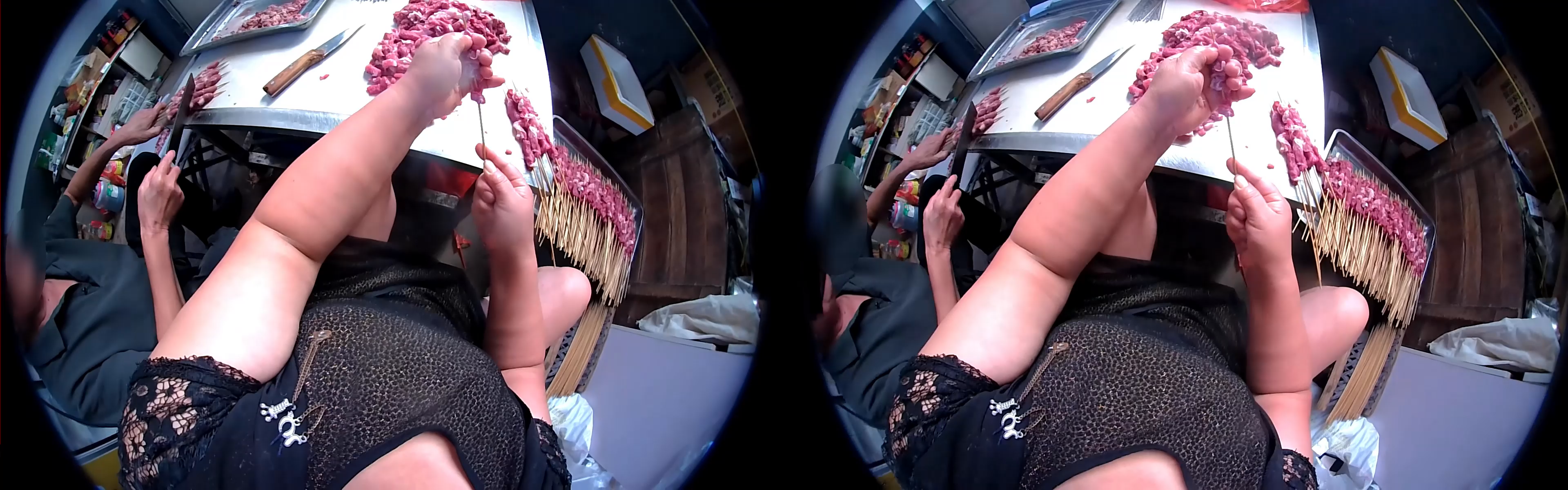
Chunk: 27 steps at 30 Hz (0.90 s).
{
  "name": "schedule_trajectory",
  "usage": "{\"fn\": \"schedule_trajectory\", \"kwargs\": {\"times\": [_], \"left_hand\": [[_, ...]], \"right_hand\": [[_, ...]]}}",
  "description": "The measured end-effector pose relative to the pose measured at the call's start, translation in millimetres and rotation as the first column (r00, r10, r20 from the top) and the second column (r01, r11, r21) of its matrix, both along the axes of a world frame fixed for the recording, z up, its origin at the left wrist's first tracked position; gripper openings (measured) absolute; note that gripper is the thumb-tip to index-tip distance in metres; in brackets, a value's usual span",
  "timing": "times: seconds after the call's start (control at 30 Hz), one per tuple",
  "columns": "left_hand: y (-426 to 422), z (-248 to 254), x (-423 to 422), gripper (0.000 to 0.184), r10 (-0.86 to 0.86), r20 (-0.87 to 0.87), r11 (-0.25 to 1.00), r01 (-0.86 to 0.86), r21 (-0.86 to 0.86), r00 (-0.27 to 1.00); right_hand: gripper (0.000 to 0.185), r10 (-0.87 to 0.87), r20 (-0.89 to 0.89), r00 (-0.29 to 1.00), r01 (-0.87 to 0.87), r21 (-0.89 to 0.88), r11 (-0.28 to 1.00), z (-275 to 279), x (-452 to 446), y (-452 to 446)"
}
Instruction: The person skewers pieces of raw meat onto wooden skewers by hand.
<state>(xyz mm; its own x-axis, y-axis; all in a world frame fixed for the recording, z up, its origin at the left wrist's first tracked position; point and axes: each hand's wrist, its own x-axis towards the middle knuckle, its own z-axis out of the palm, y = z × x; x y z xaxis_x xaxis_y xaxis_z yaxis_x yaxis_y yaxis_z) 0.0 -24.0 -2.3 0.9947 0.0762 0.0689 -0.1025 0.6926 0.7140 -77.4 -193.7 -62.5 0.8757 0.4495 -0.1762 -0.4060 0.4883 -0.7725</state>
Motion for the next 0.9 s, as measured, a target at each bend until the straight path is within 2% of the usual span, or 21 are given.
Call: {"fn": "schedule_trajectory", "kwargs": {"times": [0.03, 0.17, 0.23, 0.27, 0.43, 0.5, 0.53, 0.57, 0.63, 0.67, 0.77, 0.8, 0.87, 0.9], "left_hand": [[-1, 2, -1, 0.021, -0.015, -0.039, 0.999, 0.013, -0.047, 0.999], [-2, 8, -10, 0.02, -0.039, 0.008, 0.997, 0.04, -0.068, 0.999], [-1, 6, -13, 0.019, -0.127, 0.045, 0.989, 0.13, -0.073, 0.991], [-5, 6, -13, 0.019, -0.099, -0.017, 0.994, 0.098, -0.042, 0.995], [-10, 11, -24, 0.027, -0.089, -0.071, 0.996, 0.088, -0.016, 0.993], [-7, 8, -24, 0.036, -0.211, -0.025, 0.976, 0.21, -0.052, 0.977], [-3, 9, -22, 0.053, -0.298, 0.029, 0.95, 0.299, -0.089, 0.954], [-3, 10, -19, 0.069, -0.241, -0.033, 0.97, 0.239, -0.047, 0.97], [3, 8, -17, 0.082, -0.205, 0.016, 0.977, 0.204, 0.056, 0.979], [7, 2, -10, 0.085, -0.174, -0.032, 0.98, 0.176, 0.09, 0.984], [8, 4, -11, 0.061, -0.168, -0.061, 0.985, 0.17, 0.03, 0.984], [6, 1, -8, 0.061, -0.17, -0.061, 0.985, 0.172, 0.029, 0.984], [3, -8, -2, 0.038, -0.162, -0.024, 0.985, 0.16, -0.059, 0.987], [5, -11, -2, 0.038, -0.166, -0.027, 0.985, 0.164, -0.059, 0.986]], "right_hand": [[0.03, -0.002, 0.002, 1.0, 0.002, -0.004, 1.0, -4, 2, 0], [0.031, 0.013, 0.078, 0.997, -0.007, -0.07, 0.998, -4, 2, 0], [0.031, -0.004, 0.085, 0.996, 0.016, -0.148, 0.989, 1, -5, 5], [0.031, 0.006, 0.08, 0.997, 0.004, -0.128, 0.992, 4, -8, 7], [0.031, -0.009, 0.088, 0.996, 0.02, -0.124, 0.992, 12, -20, 13], [0.032, -0.027, 0.08, 0.996, 0.037, -0.134, 0.99, 13, -23, 13], [0.032, -0.066, 0.095, 0.993, 0.076, -0.103, 0.992, 16, -24, 12], [0.032, -0.098, 0.101, 0.99, 0.108, -0.102, 0.989, 17, -22, 9], [0.031, -0.093, 0.108, 0.99, 0.108, -0.142, 0.984, 21, -24, 1], [0.031, -0.097, 0.113, 0.989, 0.113, -0.147, 0.983, 22, -25, -1], [0.03, -0.098, 0.11, 0.989, 0.115, -0.158, 0.981, 19, -27, -2], [0.03, -0.095, 0.102, 0.99, 0.113, -0.19, 0.975, 18, -28, -1], [0.029, -0.082, 0.092, 0.992, 0.1, -0.214, 0.972, 15, -30, 2], [0.029, -0.086, 0.089, 0.992, 0.104, -0.213, 0.972, 14, -31, 3]]}}
